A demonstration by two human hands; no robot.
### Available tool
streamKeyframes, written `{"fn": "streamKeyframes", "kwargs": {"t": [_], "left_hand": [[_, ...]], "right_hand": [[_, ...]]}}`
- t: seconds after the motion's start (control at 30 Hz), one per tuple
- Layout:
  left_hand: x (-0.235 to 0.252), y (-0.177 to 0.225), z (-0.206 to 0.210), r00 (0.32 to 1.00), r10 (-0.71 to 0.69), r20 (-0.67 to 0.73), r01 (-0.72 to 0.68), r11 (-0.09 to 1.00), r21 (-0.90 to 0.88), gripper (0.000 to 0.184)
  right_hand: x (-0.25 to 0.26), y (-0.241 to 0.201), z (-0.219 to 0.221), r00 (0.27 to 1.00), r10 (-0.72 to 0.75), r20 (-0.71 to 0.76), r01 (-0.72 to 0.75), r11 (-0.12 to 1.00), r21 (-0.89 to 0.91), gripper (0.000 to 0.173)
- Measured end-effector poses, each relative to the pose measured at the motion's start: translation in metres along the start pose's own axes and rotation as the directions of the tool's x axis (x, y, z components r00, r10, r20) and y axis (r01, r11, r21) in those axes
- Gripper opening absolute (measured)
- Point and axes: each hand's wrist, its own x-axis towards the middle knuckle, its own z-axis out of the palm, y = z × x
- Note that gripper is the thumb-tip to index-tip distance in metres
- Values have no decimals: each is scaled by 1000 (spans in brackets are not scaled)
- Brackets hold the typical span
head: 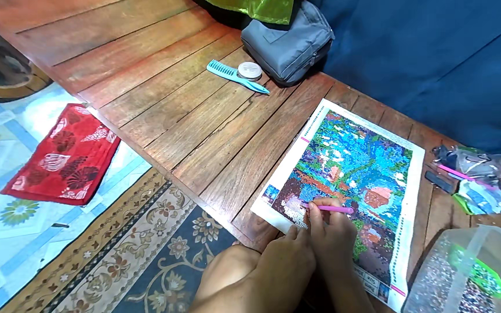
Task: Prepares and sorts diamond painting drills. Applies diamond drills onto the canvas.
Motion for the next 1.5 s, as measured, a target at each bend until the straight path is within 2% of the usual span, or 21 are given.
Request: {"fn": "streamKeyframes", "kwargs": {"t": [0.2, 0.3, 0.33, 0.4, 0.53, 0.6, 0.7, 0.8, 0.93, 1.0, 1.07, 1.13, 1.17, 1.2, 1.27, 1.37, 1.5], "left_hand": [[0, -1, 8, 998, 10, -63, -9, 1000, 17, 21], [1, 1, 0, 999, -3, 54, 3, 1000, 9, 27], [2, 0, -1, 996, -3, 86, 3, 1000, 6, 27], [3, 0, -4, 992, -11, 128, 11, 1000, -3, 28], [3, 2, -16, 971, -28, 236, 38, 999, -38, 30], [3, 3, -17, 960, -35, 277, 48, 998, -41, 32], [3, 5, -20, 951, -32, 308, 43, 999, -30, 33], [1, 9, -25, 945, -36, 325, 42, 999, -13, 34], [-6, 10, -12, 978, 21, 210, -26, 999, 21, 33], [-8, 11, -6, 988, 33, 148, -40, 998, 39, 32], [-9, 18, -9, 984, 27, 177, -29, 999, 13, 35], [-13, 23, 0, 996, 92, 12, -92, 996, -6, 31], [-14, 26, 9, 981, 143, -132, -146, 989, -11, 26], [-13, 28, 19, 939, 198, -282, -209, 978, -11, 22], [-10, 35, 33, 862, 261, -436, -307, 951, -38, 18], [-9, 49, 40, 843, 318, -433, -394, 914, -95, 21], [-6, 66, 50, 810, 409, -421, -493, 863, -111, 28]], "right_hand": [[-1, 1, 0, 997, 76, 10, -76, 997, 30, 15], [0, 3, -5, 970, 240, 43, -243, 935, 256, 14], [2, 3, -8, 943, 325, 70, -325, 860, 392, 10], [6, 1, -19, 857, 497, 139, -467, 631, 620, 8], [11, 0, -44, 674, 706, 217, -558, 294, 776, 22], [10, -2, -57, 595, 767, 239, -572, 195, 797, 23], [1, -5, -73, 532, 809, 250, -567, 120, 815, 22], [-12, -9, -91, 534, 805, 259, -553, 102, 827, 24], [-25, -9, -126, 536, 802, 262, -553, 100, 827, 25], [-32, -7, -145, 565, 788, 244, -529, 119, 840, 25], [-38, -3, -164, 589, 789, 176, -487, 173, 856, 27], [-43, 4, -182, 593, 803, 66, -434, 249, 866, 27], [-46, 8, -190, 579, 816, 0, -405, 287, 868, 26], [-50, 12, -197, 561, 826, -59, -381, 321, 867, 26], [-57, 20, -207, 527, 837, -150, -324, 361, 875, 24], [-70, 33, -214, 496, 838, -227, -239, 383, 892, 24], [-83, 47, -212, 480, 827, -294, -236, 444, 864, 22]]}}
